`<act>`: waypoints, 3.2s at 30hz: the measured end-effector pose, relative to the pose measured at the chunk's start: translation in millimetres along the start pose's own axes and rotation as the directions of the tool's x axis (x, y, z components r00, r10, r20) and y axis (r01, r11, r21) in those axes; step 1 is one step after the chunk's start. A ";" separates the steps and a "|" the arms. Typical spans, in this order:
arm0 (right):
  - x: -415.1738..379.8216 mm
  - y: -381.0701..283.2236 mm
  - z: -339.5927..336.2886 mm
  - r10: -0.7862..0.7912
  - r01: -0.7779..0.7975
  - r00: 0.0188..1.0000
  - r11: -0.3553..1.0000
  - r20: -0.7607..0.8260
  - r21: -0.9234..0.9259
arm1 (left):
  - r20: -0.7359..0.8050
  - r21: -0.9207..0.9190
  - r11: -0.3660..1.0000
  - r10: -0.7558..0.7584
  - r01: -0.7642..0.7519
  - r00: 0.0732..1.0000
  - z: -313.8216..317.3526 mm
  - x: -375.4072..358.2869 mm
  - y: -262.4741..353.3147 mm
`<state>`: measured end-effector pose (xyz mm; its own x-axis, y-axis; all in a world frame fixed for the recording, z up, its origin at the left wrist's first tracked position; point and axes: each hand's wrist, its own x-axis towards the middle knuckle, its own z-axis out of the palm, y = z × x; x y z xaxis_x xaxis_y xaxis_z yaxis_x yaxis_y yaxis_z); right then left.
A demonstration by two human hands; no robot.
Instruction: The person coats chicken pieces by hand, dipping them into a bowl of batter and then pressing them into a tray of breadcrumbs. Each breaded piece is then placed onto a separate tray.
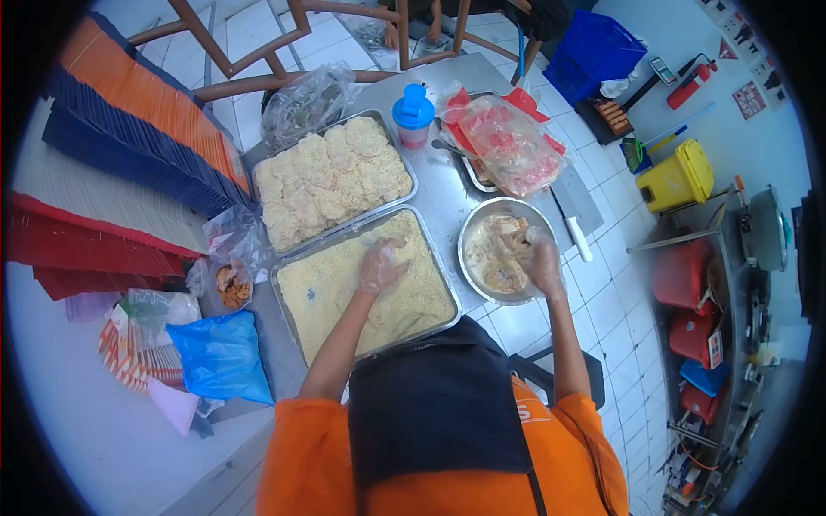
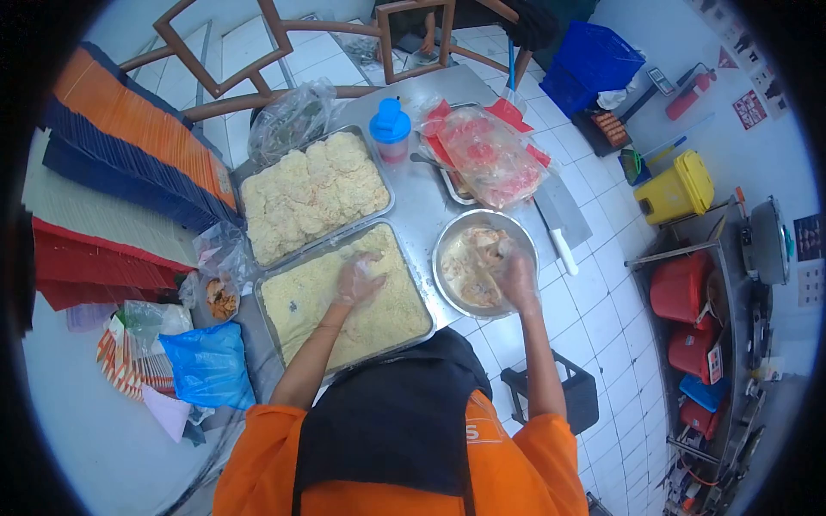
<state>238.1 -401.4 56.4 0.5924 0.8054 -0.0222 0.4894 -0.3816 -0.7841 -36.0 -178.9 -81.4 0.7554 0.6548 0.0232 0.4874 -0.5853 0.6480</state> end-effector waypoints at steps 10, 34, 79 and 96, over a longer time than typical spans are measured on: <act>-16.3 39.8 38.3 0.005 0.188 0.951 0.786 0.310 -0.589 | 0.441 0.183 0.983 -0.058 -0.026 0.896 -95.1 -45.8 36.3; -15.4 -5.3 4.1 0.061 -0.021 0.974 0.983 0.216 -0.184 | -0.092 0.363 0.910 -0.177 0.199 0.980 -35.0 -45.8 12.6; -22.1 3.9 15.8 0.037 0.005 0.977 0.980 0.209 -0.198 | -0.230 0.292 0.953 -0.008 0.077 0.973 -72.0 -124.7 20.3; -17.6 6.6 19.3 0.064 -0.024 0.980 0.977 0.190 -0.210 | -0.083 0.036 0.946 -0.319 0.323 0.944 -49.9 -87.3 11.7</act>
<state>218.6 -409.4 39.7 0.4906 0.8505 -0.1900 0.5986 -0.4873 -0.6358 -118.1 -219.0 -37.9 0.5217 0.8444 -0.1218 0.7207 -0.3597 0.5926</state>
